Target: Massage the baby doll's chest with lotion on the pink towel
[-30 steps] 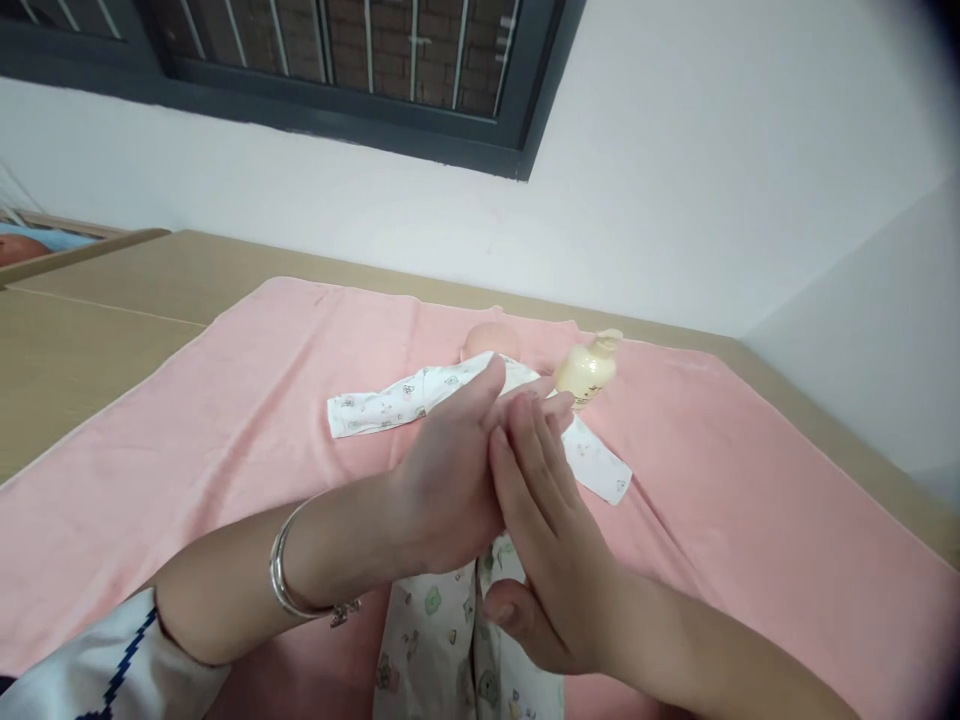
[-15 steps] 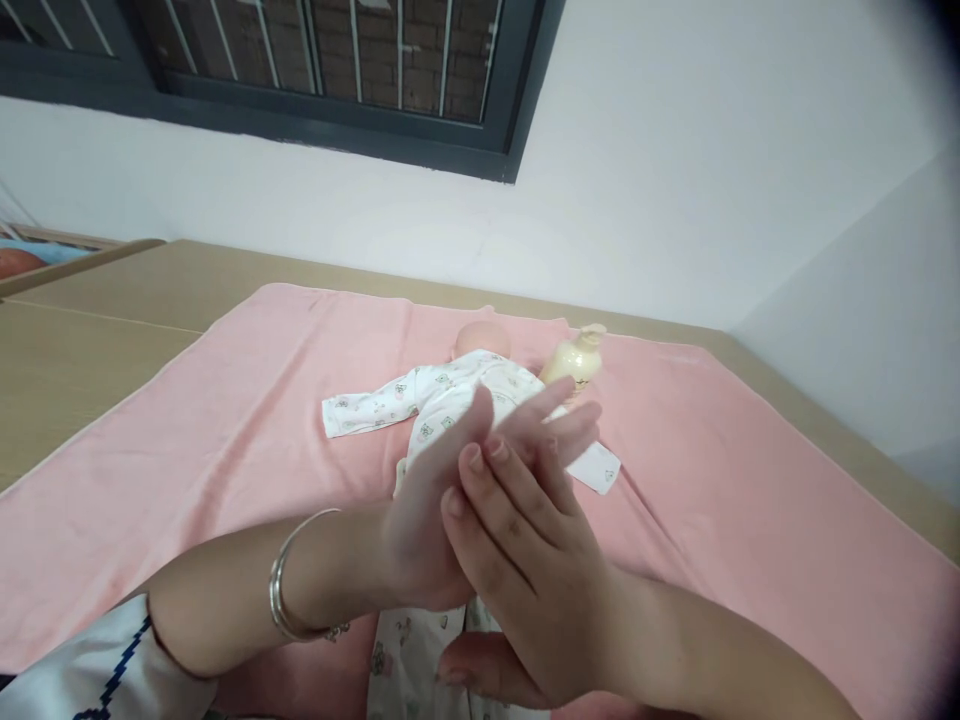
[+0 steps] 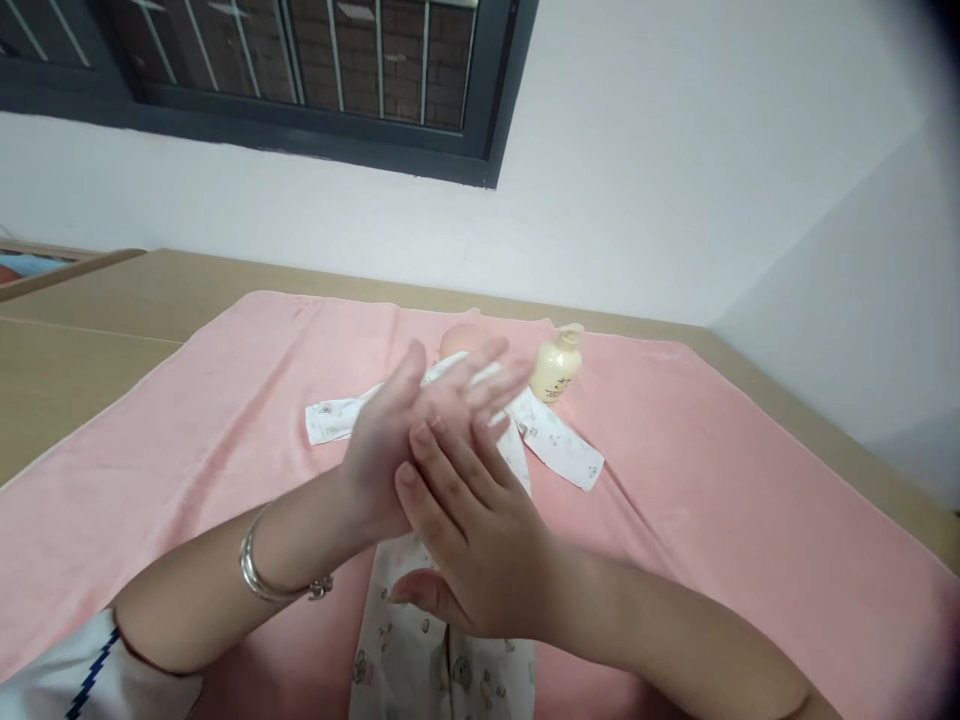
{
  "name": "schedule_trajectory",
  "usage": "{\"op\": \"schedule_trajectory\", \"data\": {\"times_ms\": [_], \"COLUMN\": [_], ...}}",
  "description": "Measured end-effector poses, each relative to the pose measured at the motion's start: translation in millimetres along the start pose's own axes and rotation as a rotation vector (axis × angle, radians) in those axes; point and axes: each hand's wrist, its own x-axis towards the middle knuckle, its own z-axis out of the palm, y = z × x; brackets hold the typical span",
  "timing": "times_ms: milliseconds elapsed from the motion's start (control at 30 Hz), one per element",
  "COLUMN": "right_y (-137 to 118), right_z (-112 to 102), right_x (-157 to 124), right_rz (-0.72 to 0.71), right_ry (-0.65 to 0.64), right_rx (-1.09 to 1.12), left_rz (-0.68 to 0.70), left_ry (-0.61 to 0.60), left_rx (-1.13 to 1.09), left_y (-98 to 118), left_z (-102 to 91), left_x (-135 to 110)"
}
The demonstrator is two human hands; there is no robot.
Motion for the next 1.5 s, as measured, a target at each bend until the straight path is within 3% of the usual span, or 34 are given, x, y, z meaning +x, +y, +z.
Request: {"op": "schedule_trajectory", "data": {"times_ms": [67,133,267,400,567,633,733,833,933,1067,1167,1300,1400,1500], "right_y": [5,15,47,87,132,131,105,84,93,112,96,71,83,106], "right_z": [2,9,42,69,72,72,71,67,65,67,67,65,67,74], "right_x": [3,5,5,0,-10,-10,-5,2,2,-3,-3,0,-1,-5], "right_rz": [0.005,0.039,0.215,0.293,0.420,0.550,0.684,0.536,0.435,0.595,0.729,0.562,0.528,0.697], "right_ry": [-0.024,-0.074,-0.151,-0.287,-0.318,-0.311,-0.328,-0.381,-0.418,-0.390,-0.355,-0.389,-0.401,-0.333], "right_rx": [0.010,0.061,0.114,0.144,0.242,0.201,0.035,0.009,0.112,0.110,-0.027,-0.050,0.053,0.117], "left_rz": [0.117,0.266,0.454,0.376,0.321,0.331,0.350,0.362,0.384,0.400,0.384,0.377,0.397,0.425], "left_ry": [0.015,0.108,0.355,0.428,0.419,0.435,0.478,0.489,0.484,0.470,0.490,0.505,0.523,0.568], "left_rx": [0.040,0.086,0.403,0.683,0.865,0.885,0.878,0.858,0.870,0.879,0.868,0.856,0.921,1.037], "left_y": [12,9,-33,-74,-89,-91,-94,-97,-97,-97,-98,-98,-98,-100], "left_z": [-10.6,-24.9,-56.8,-78.8,-87.3,-86.9,-86.6,-87.9,-89.6,-90.3,-89.5,-88.0,-88.0,-89.0], "left_x": [13,30,62,77,76,75,74,73,73,73,73,72,72,73]}}
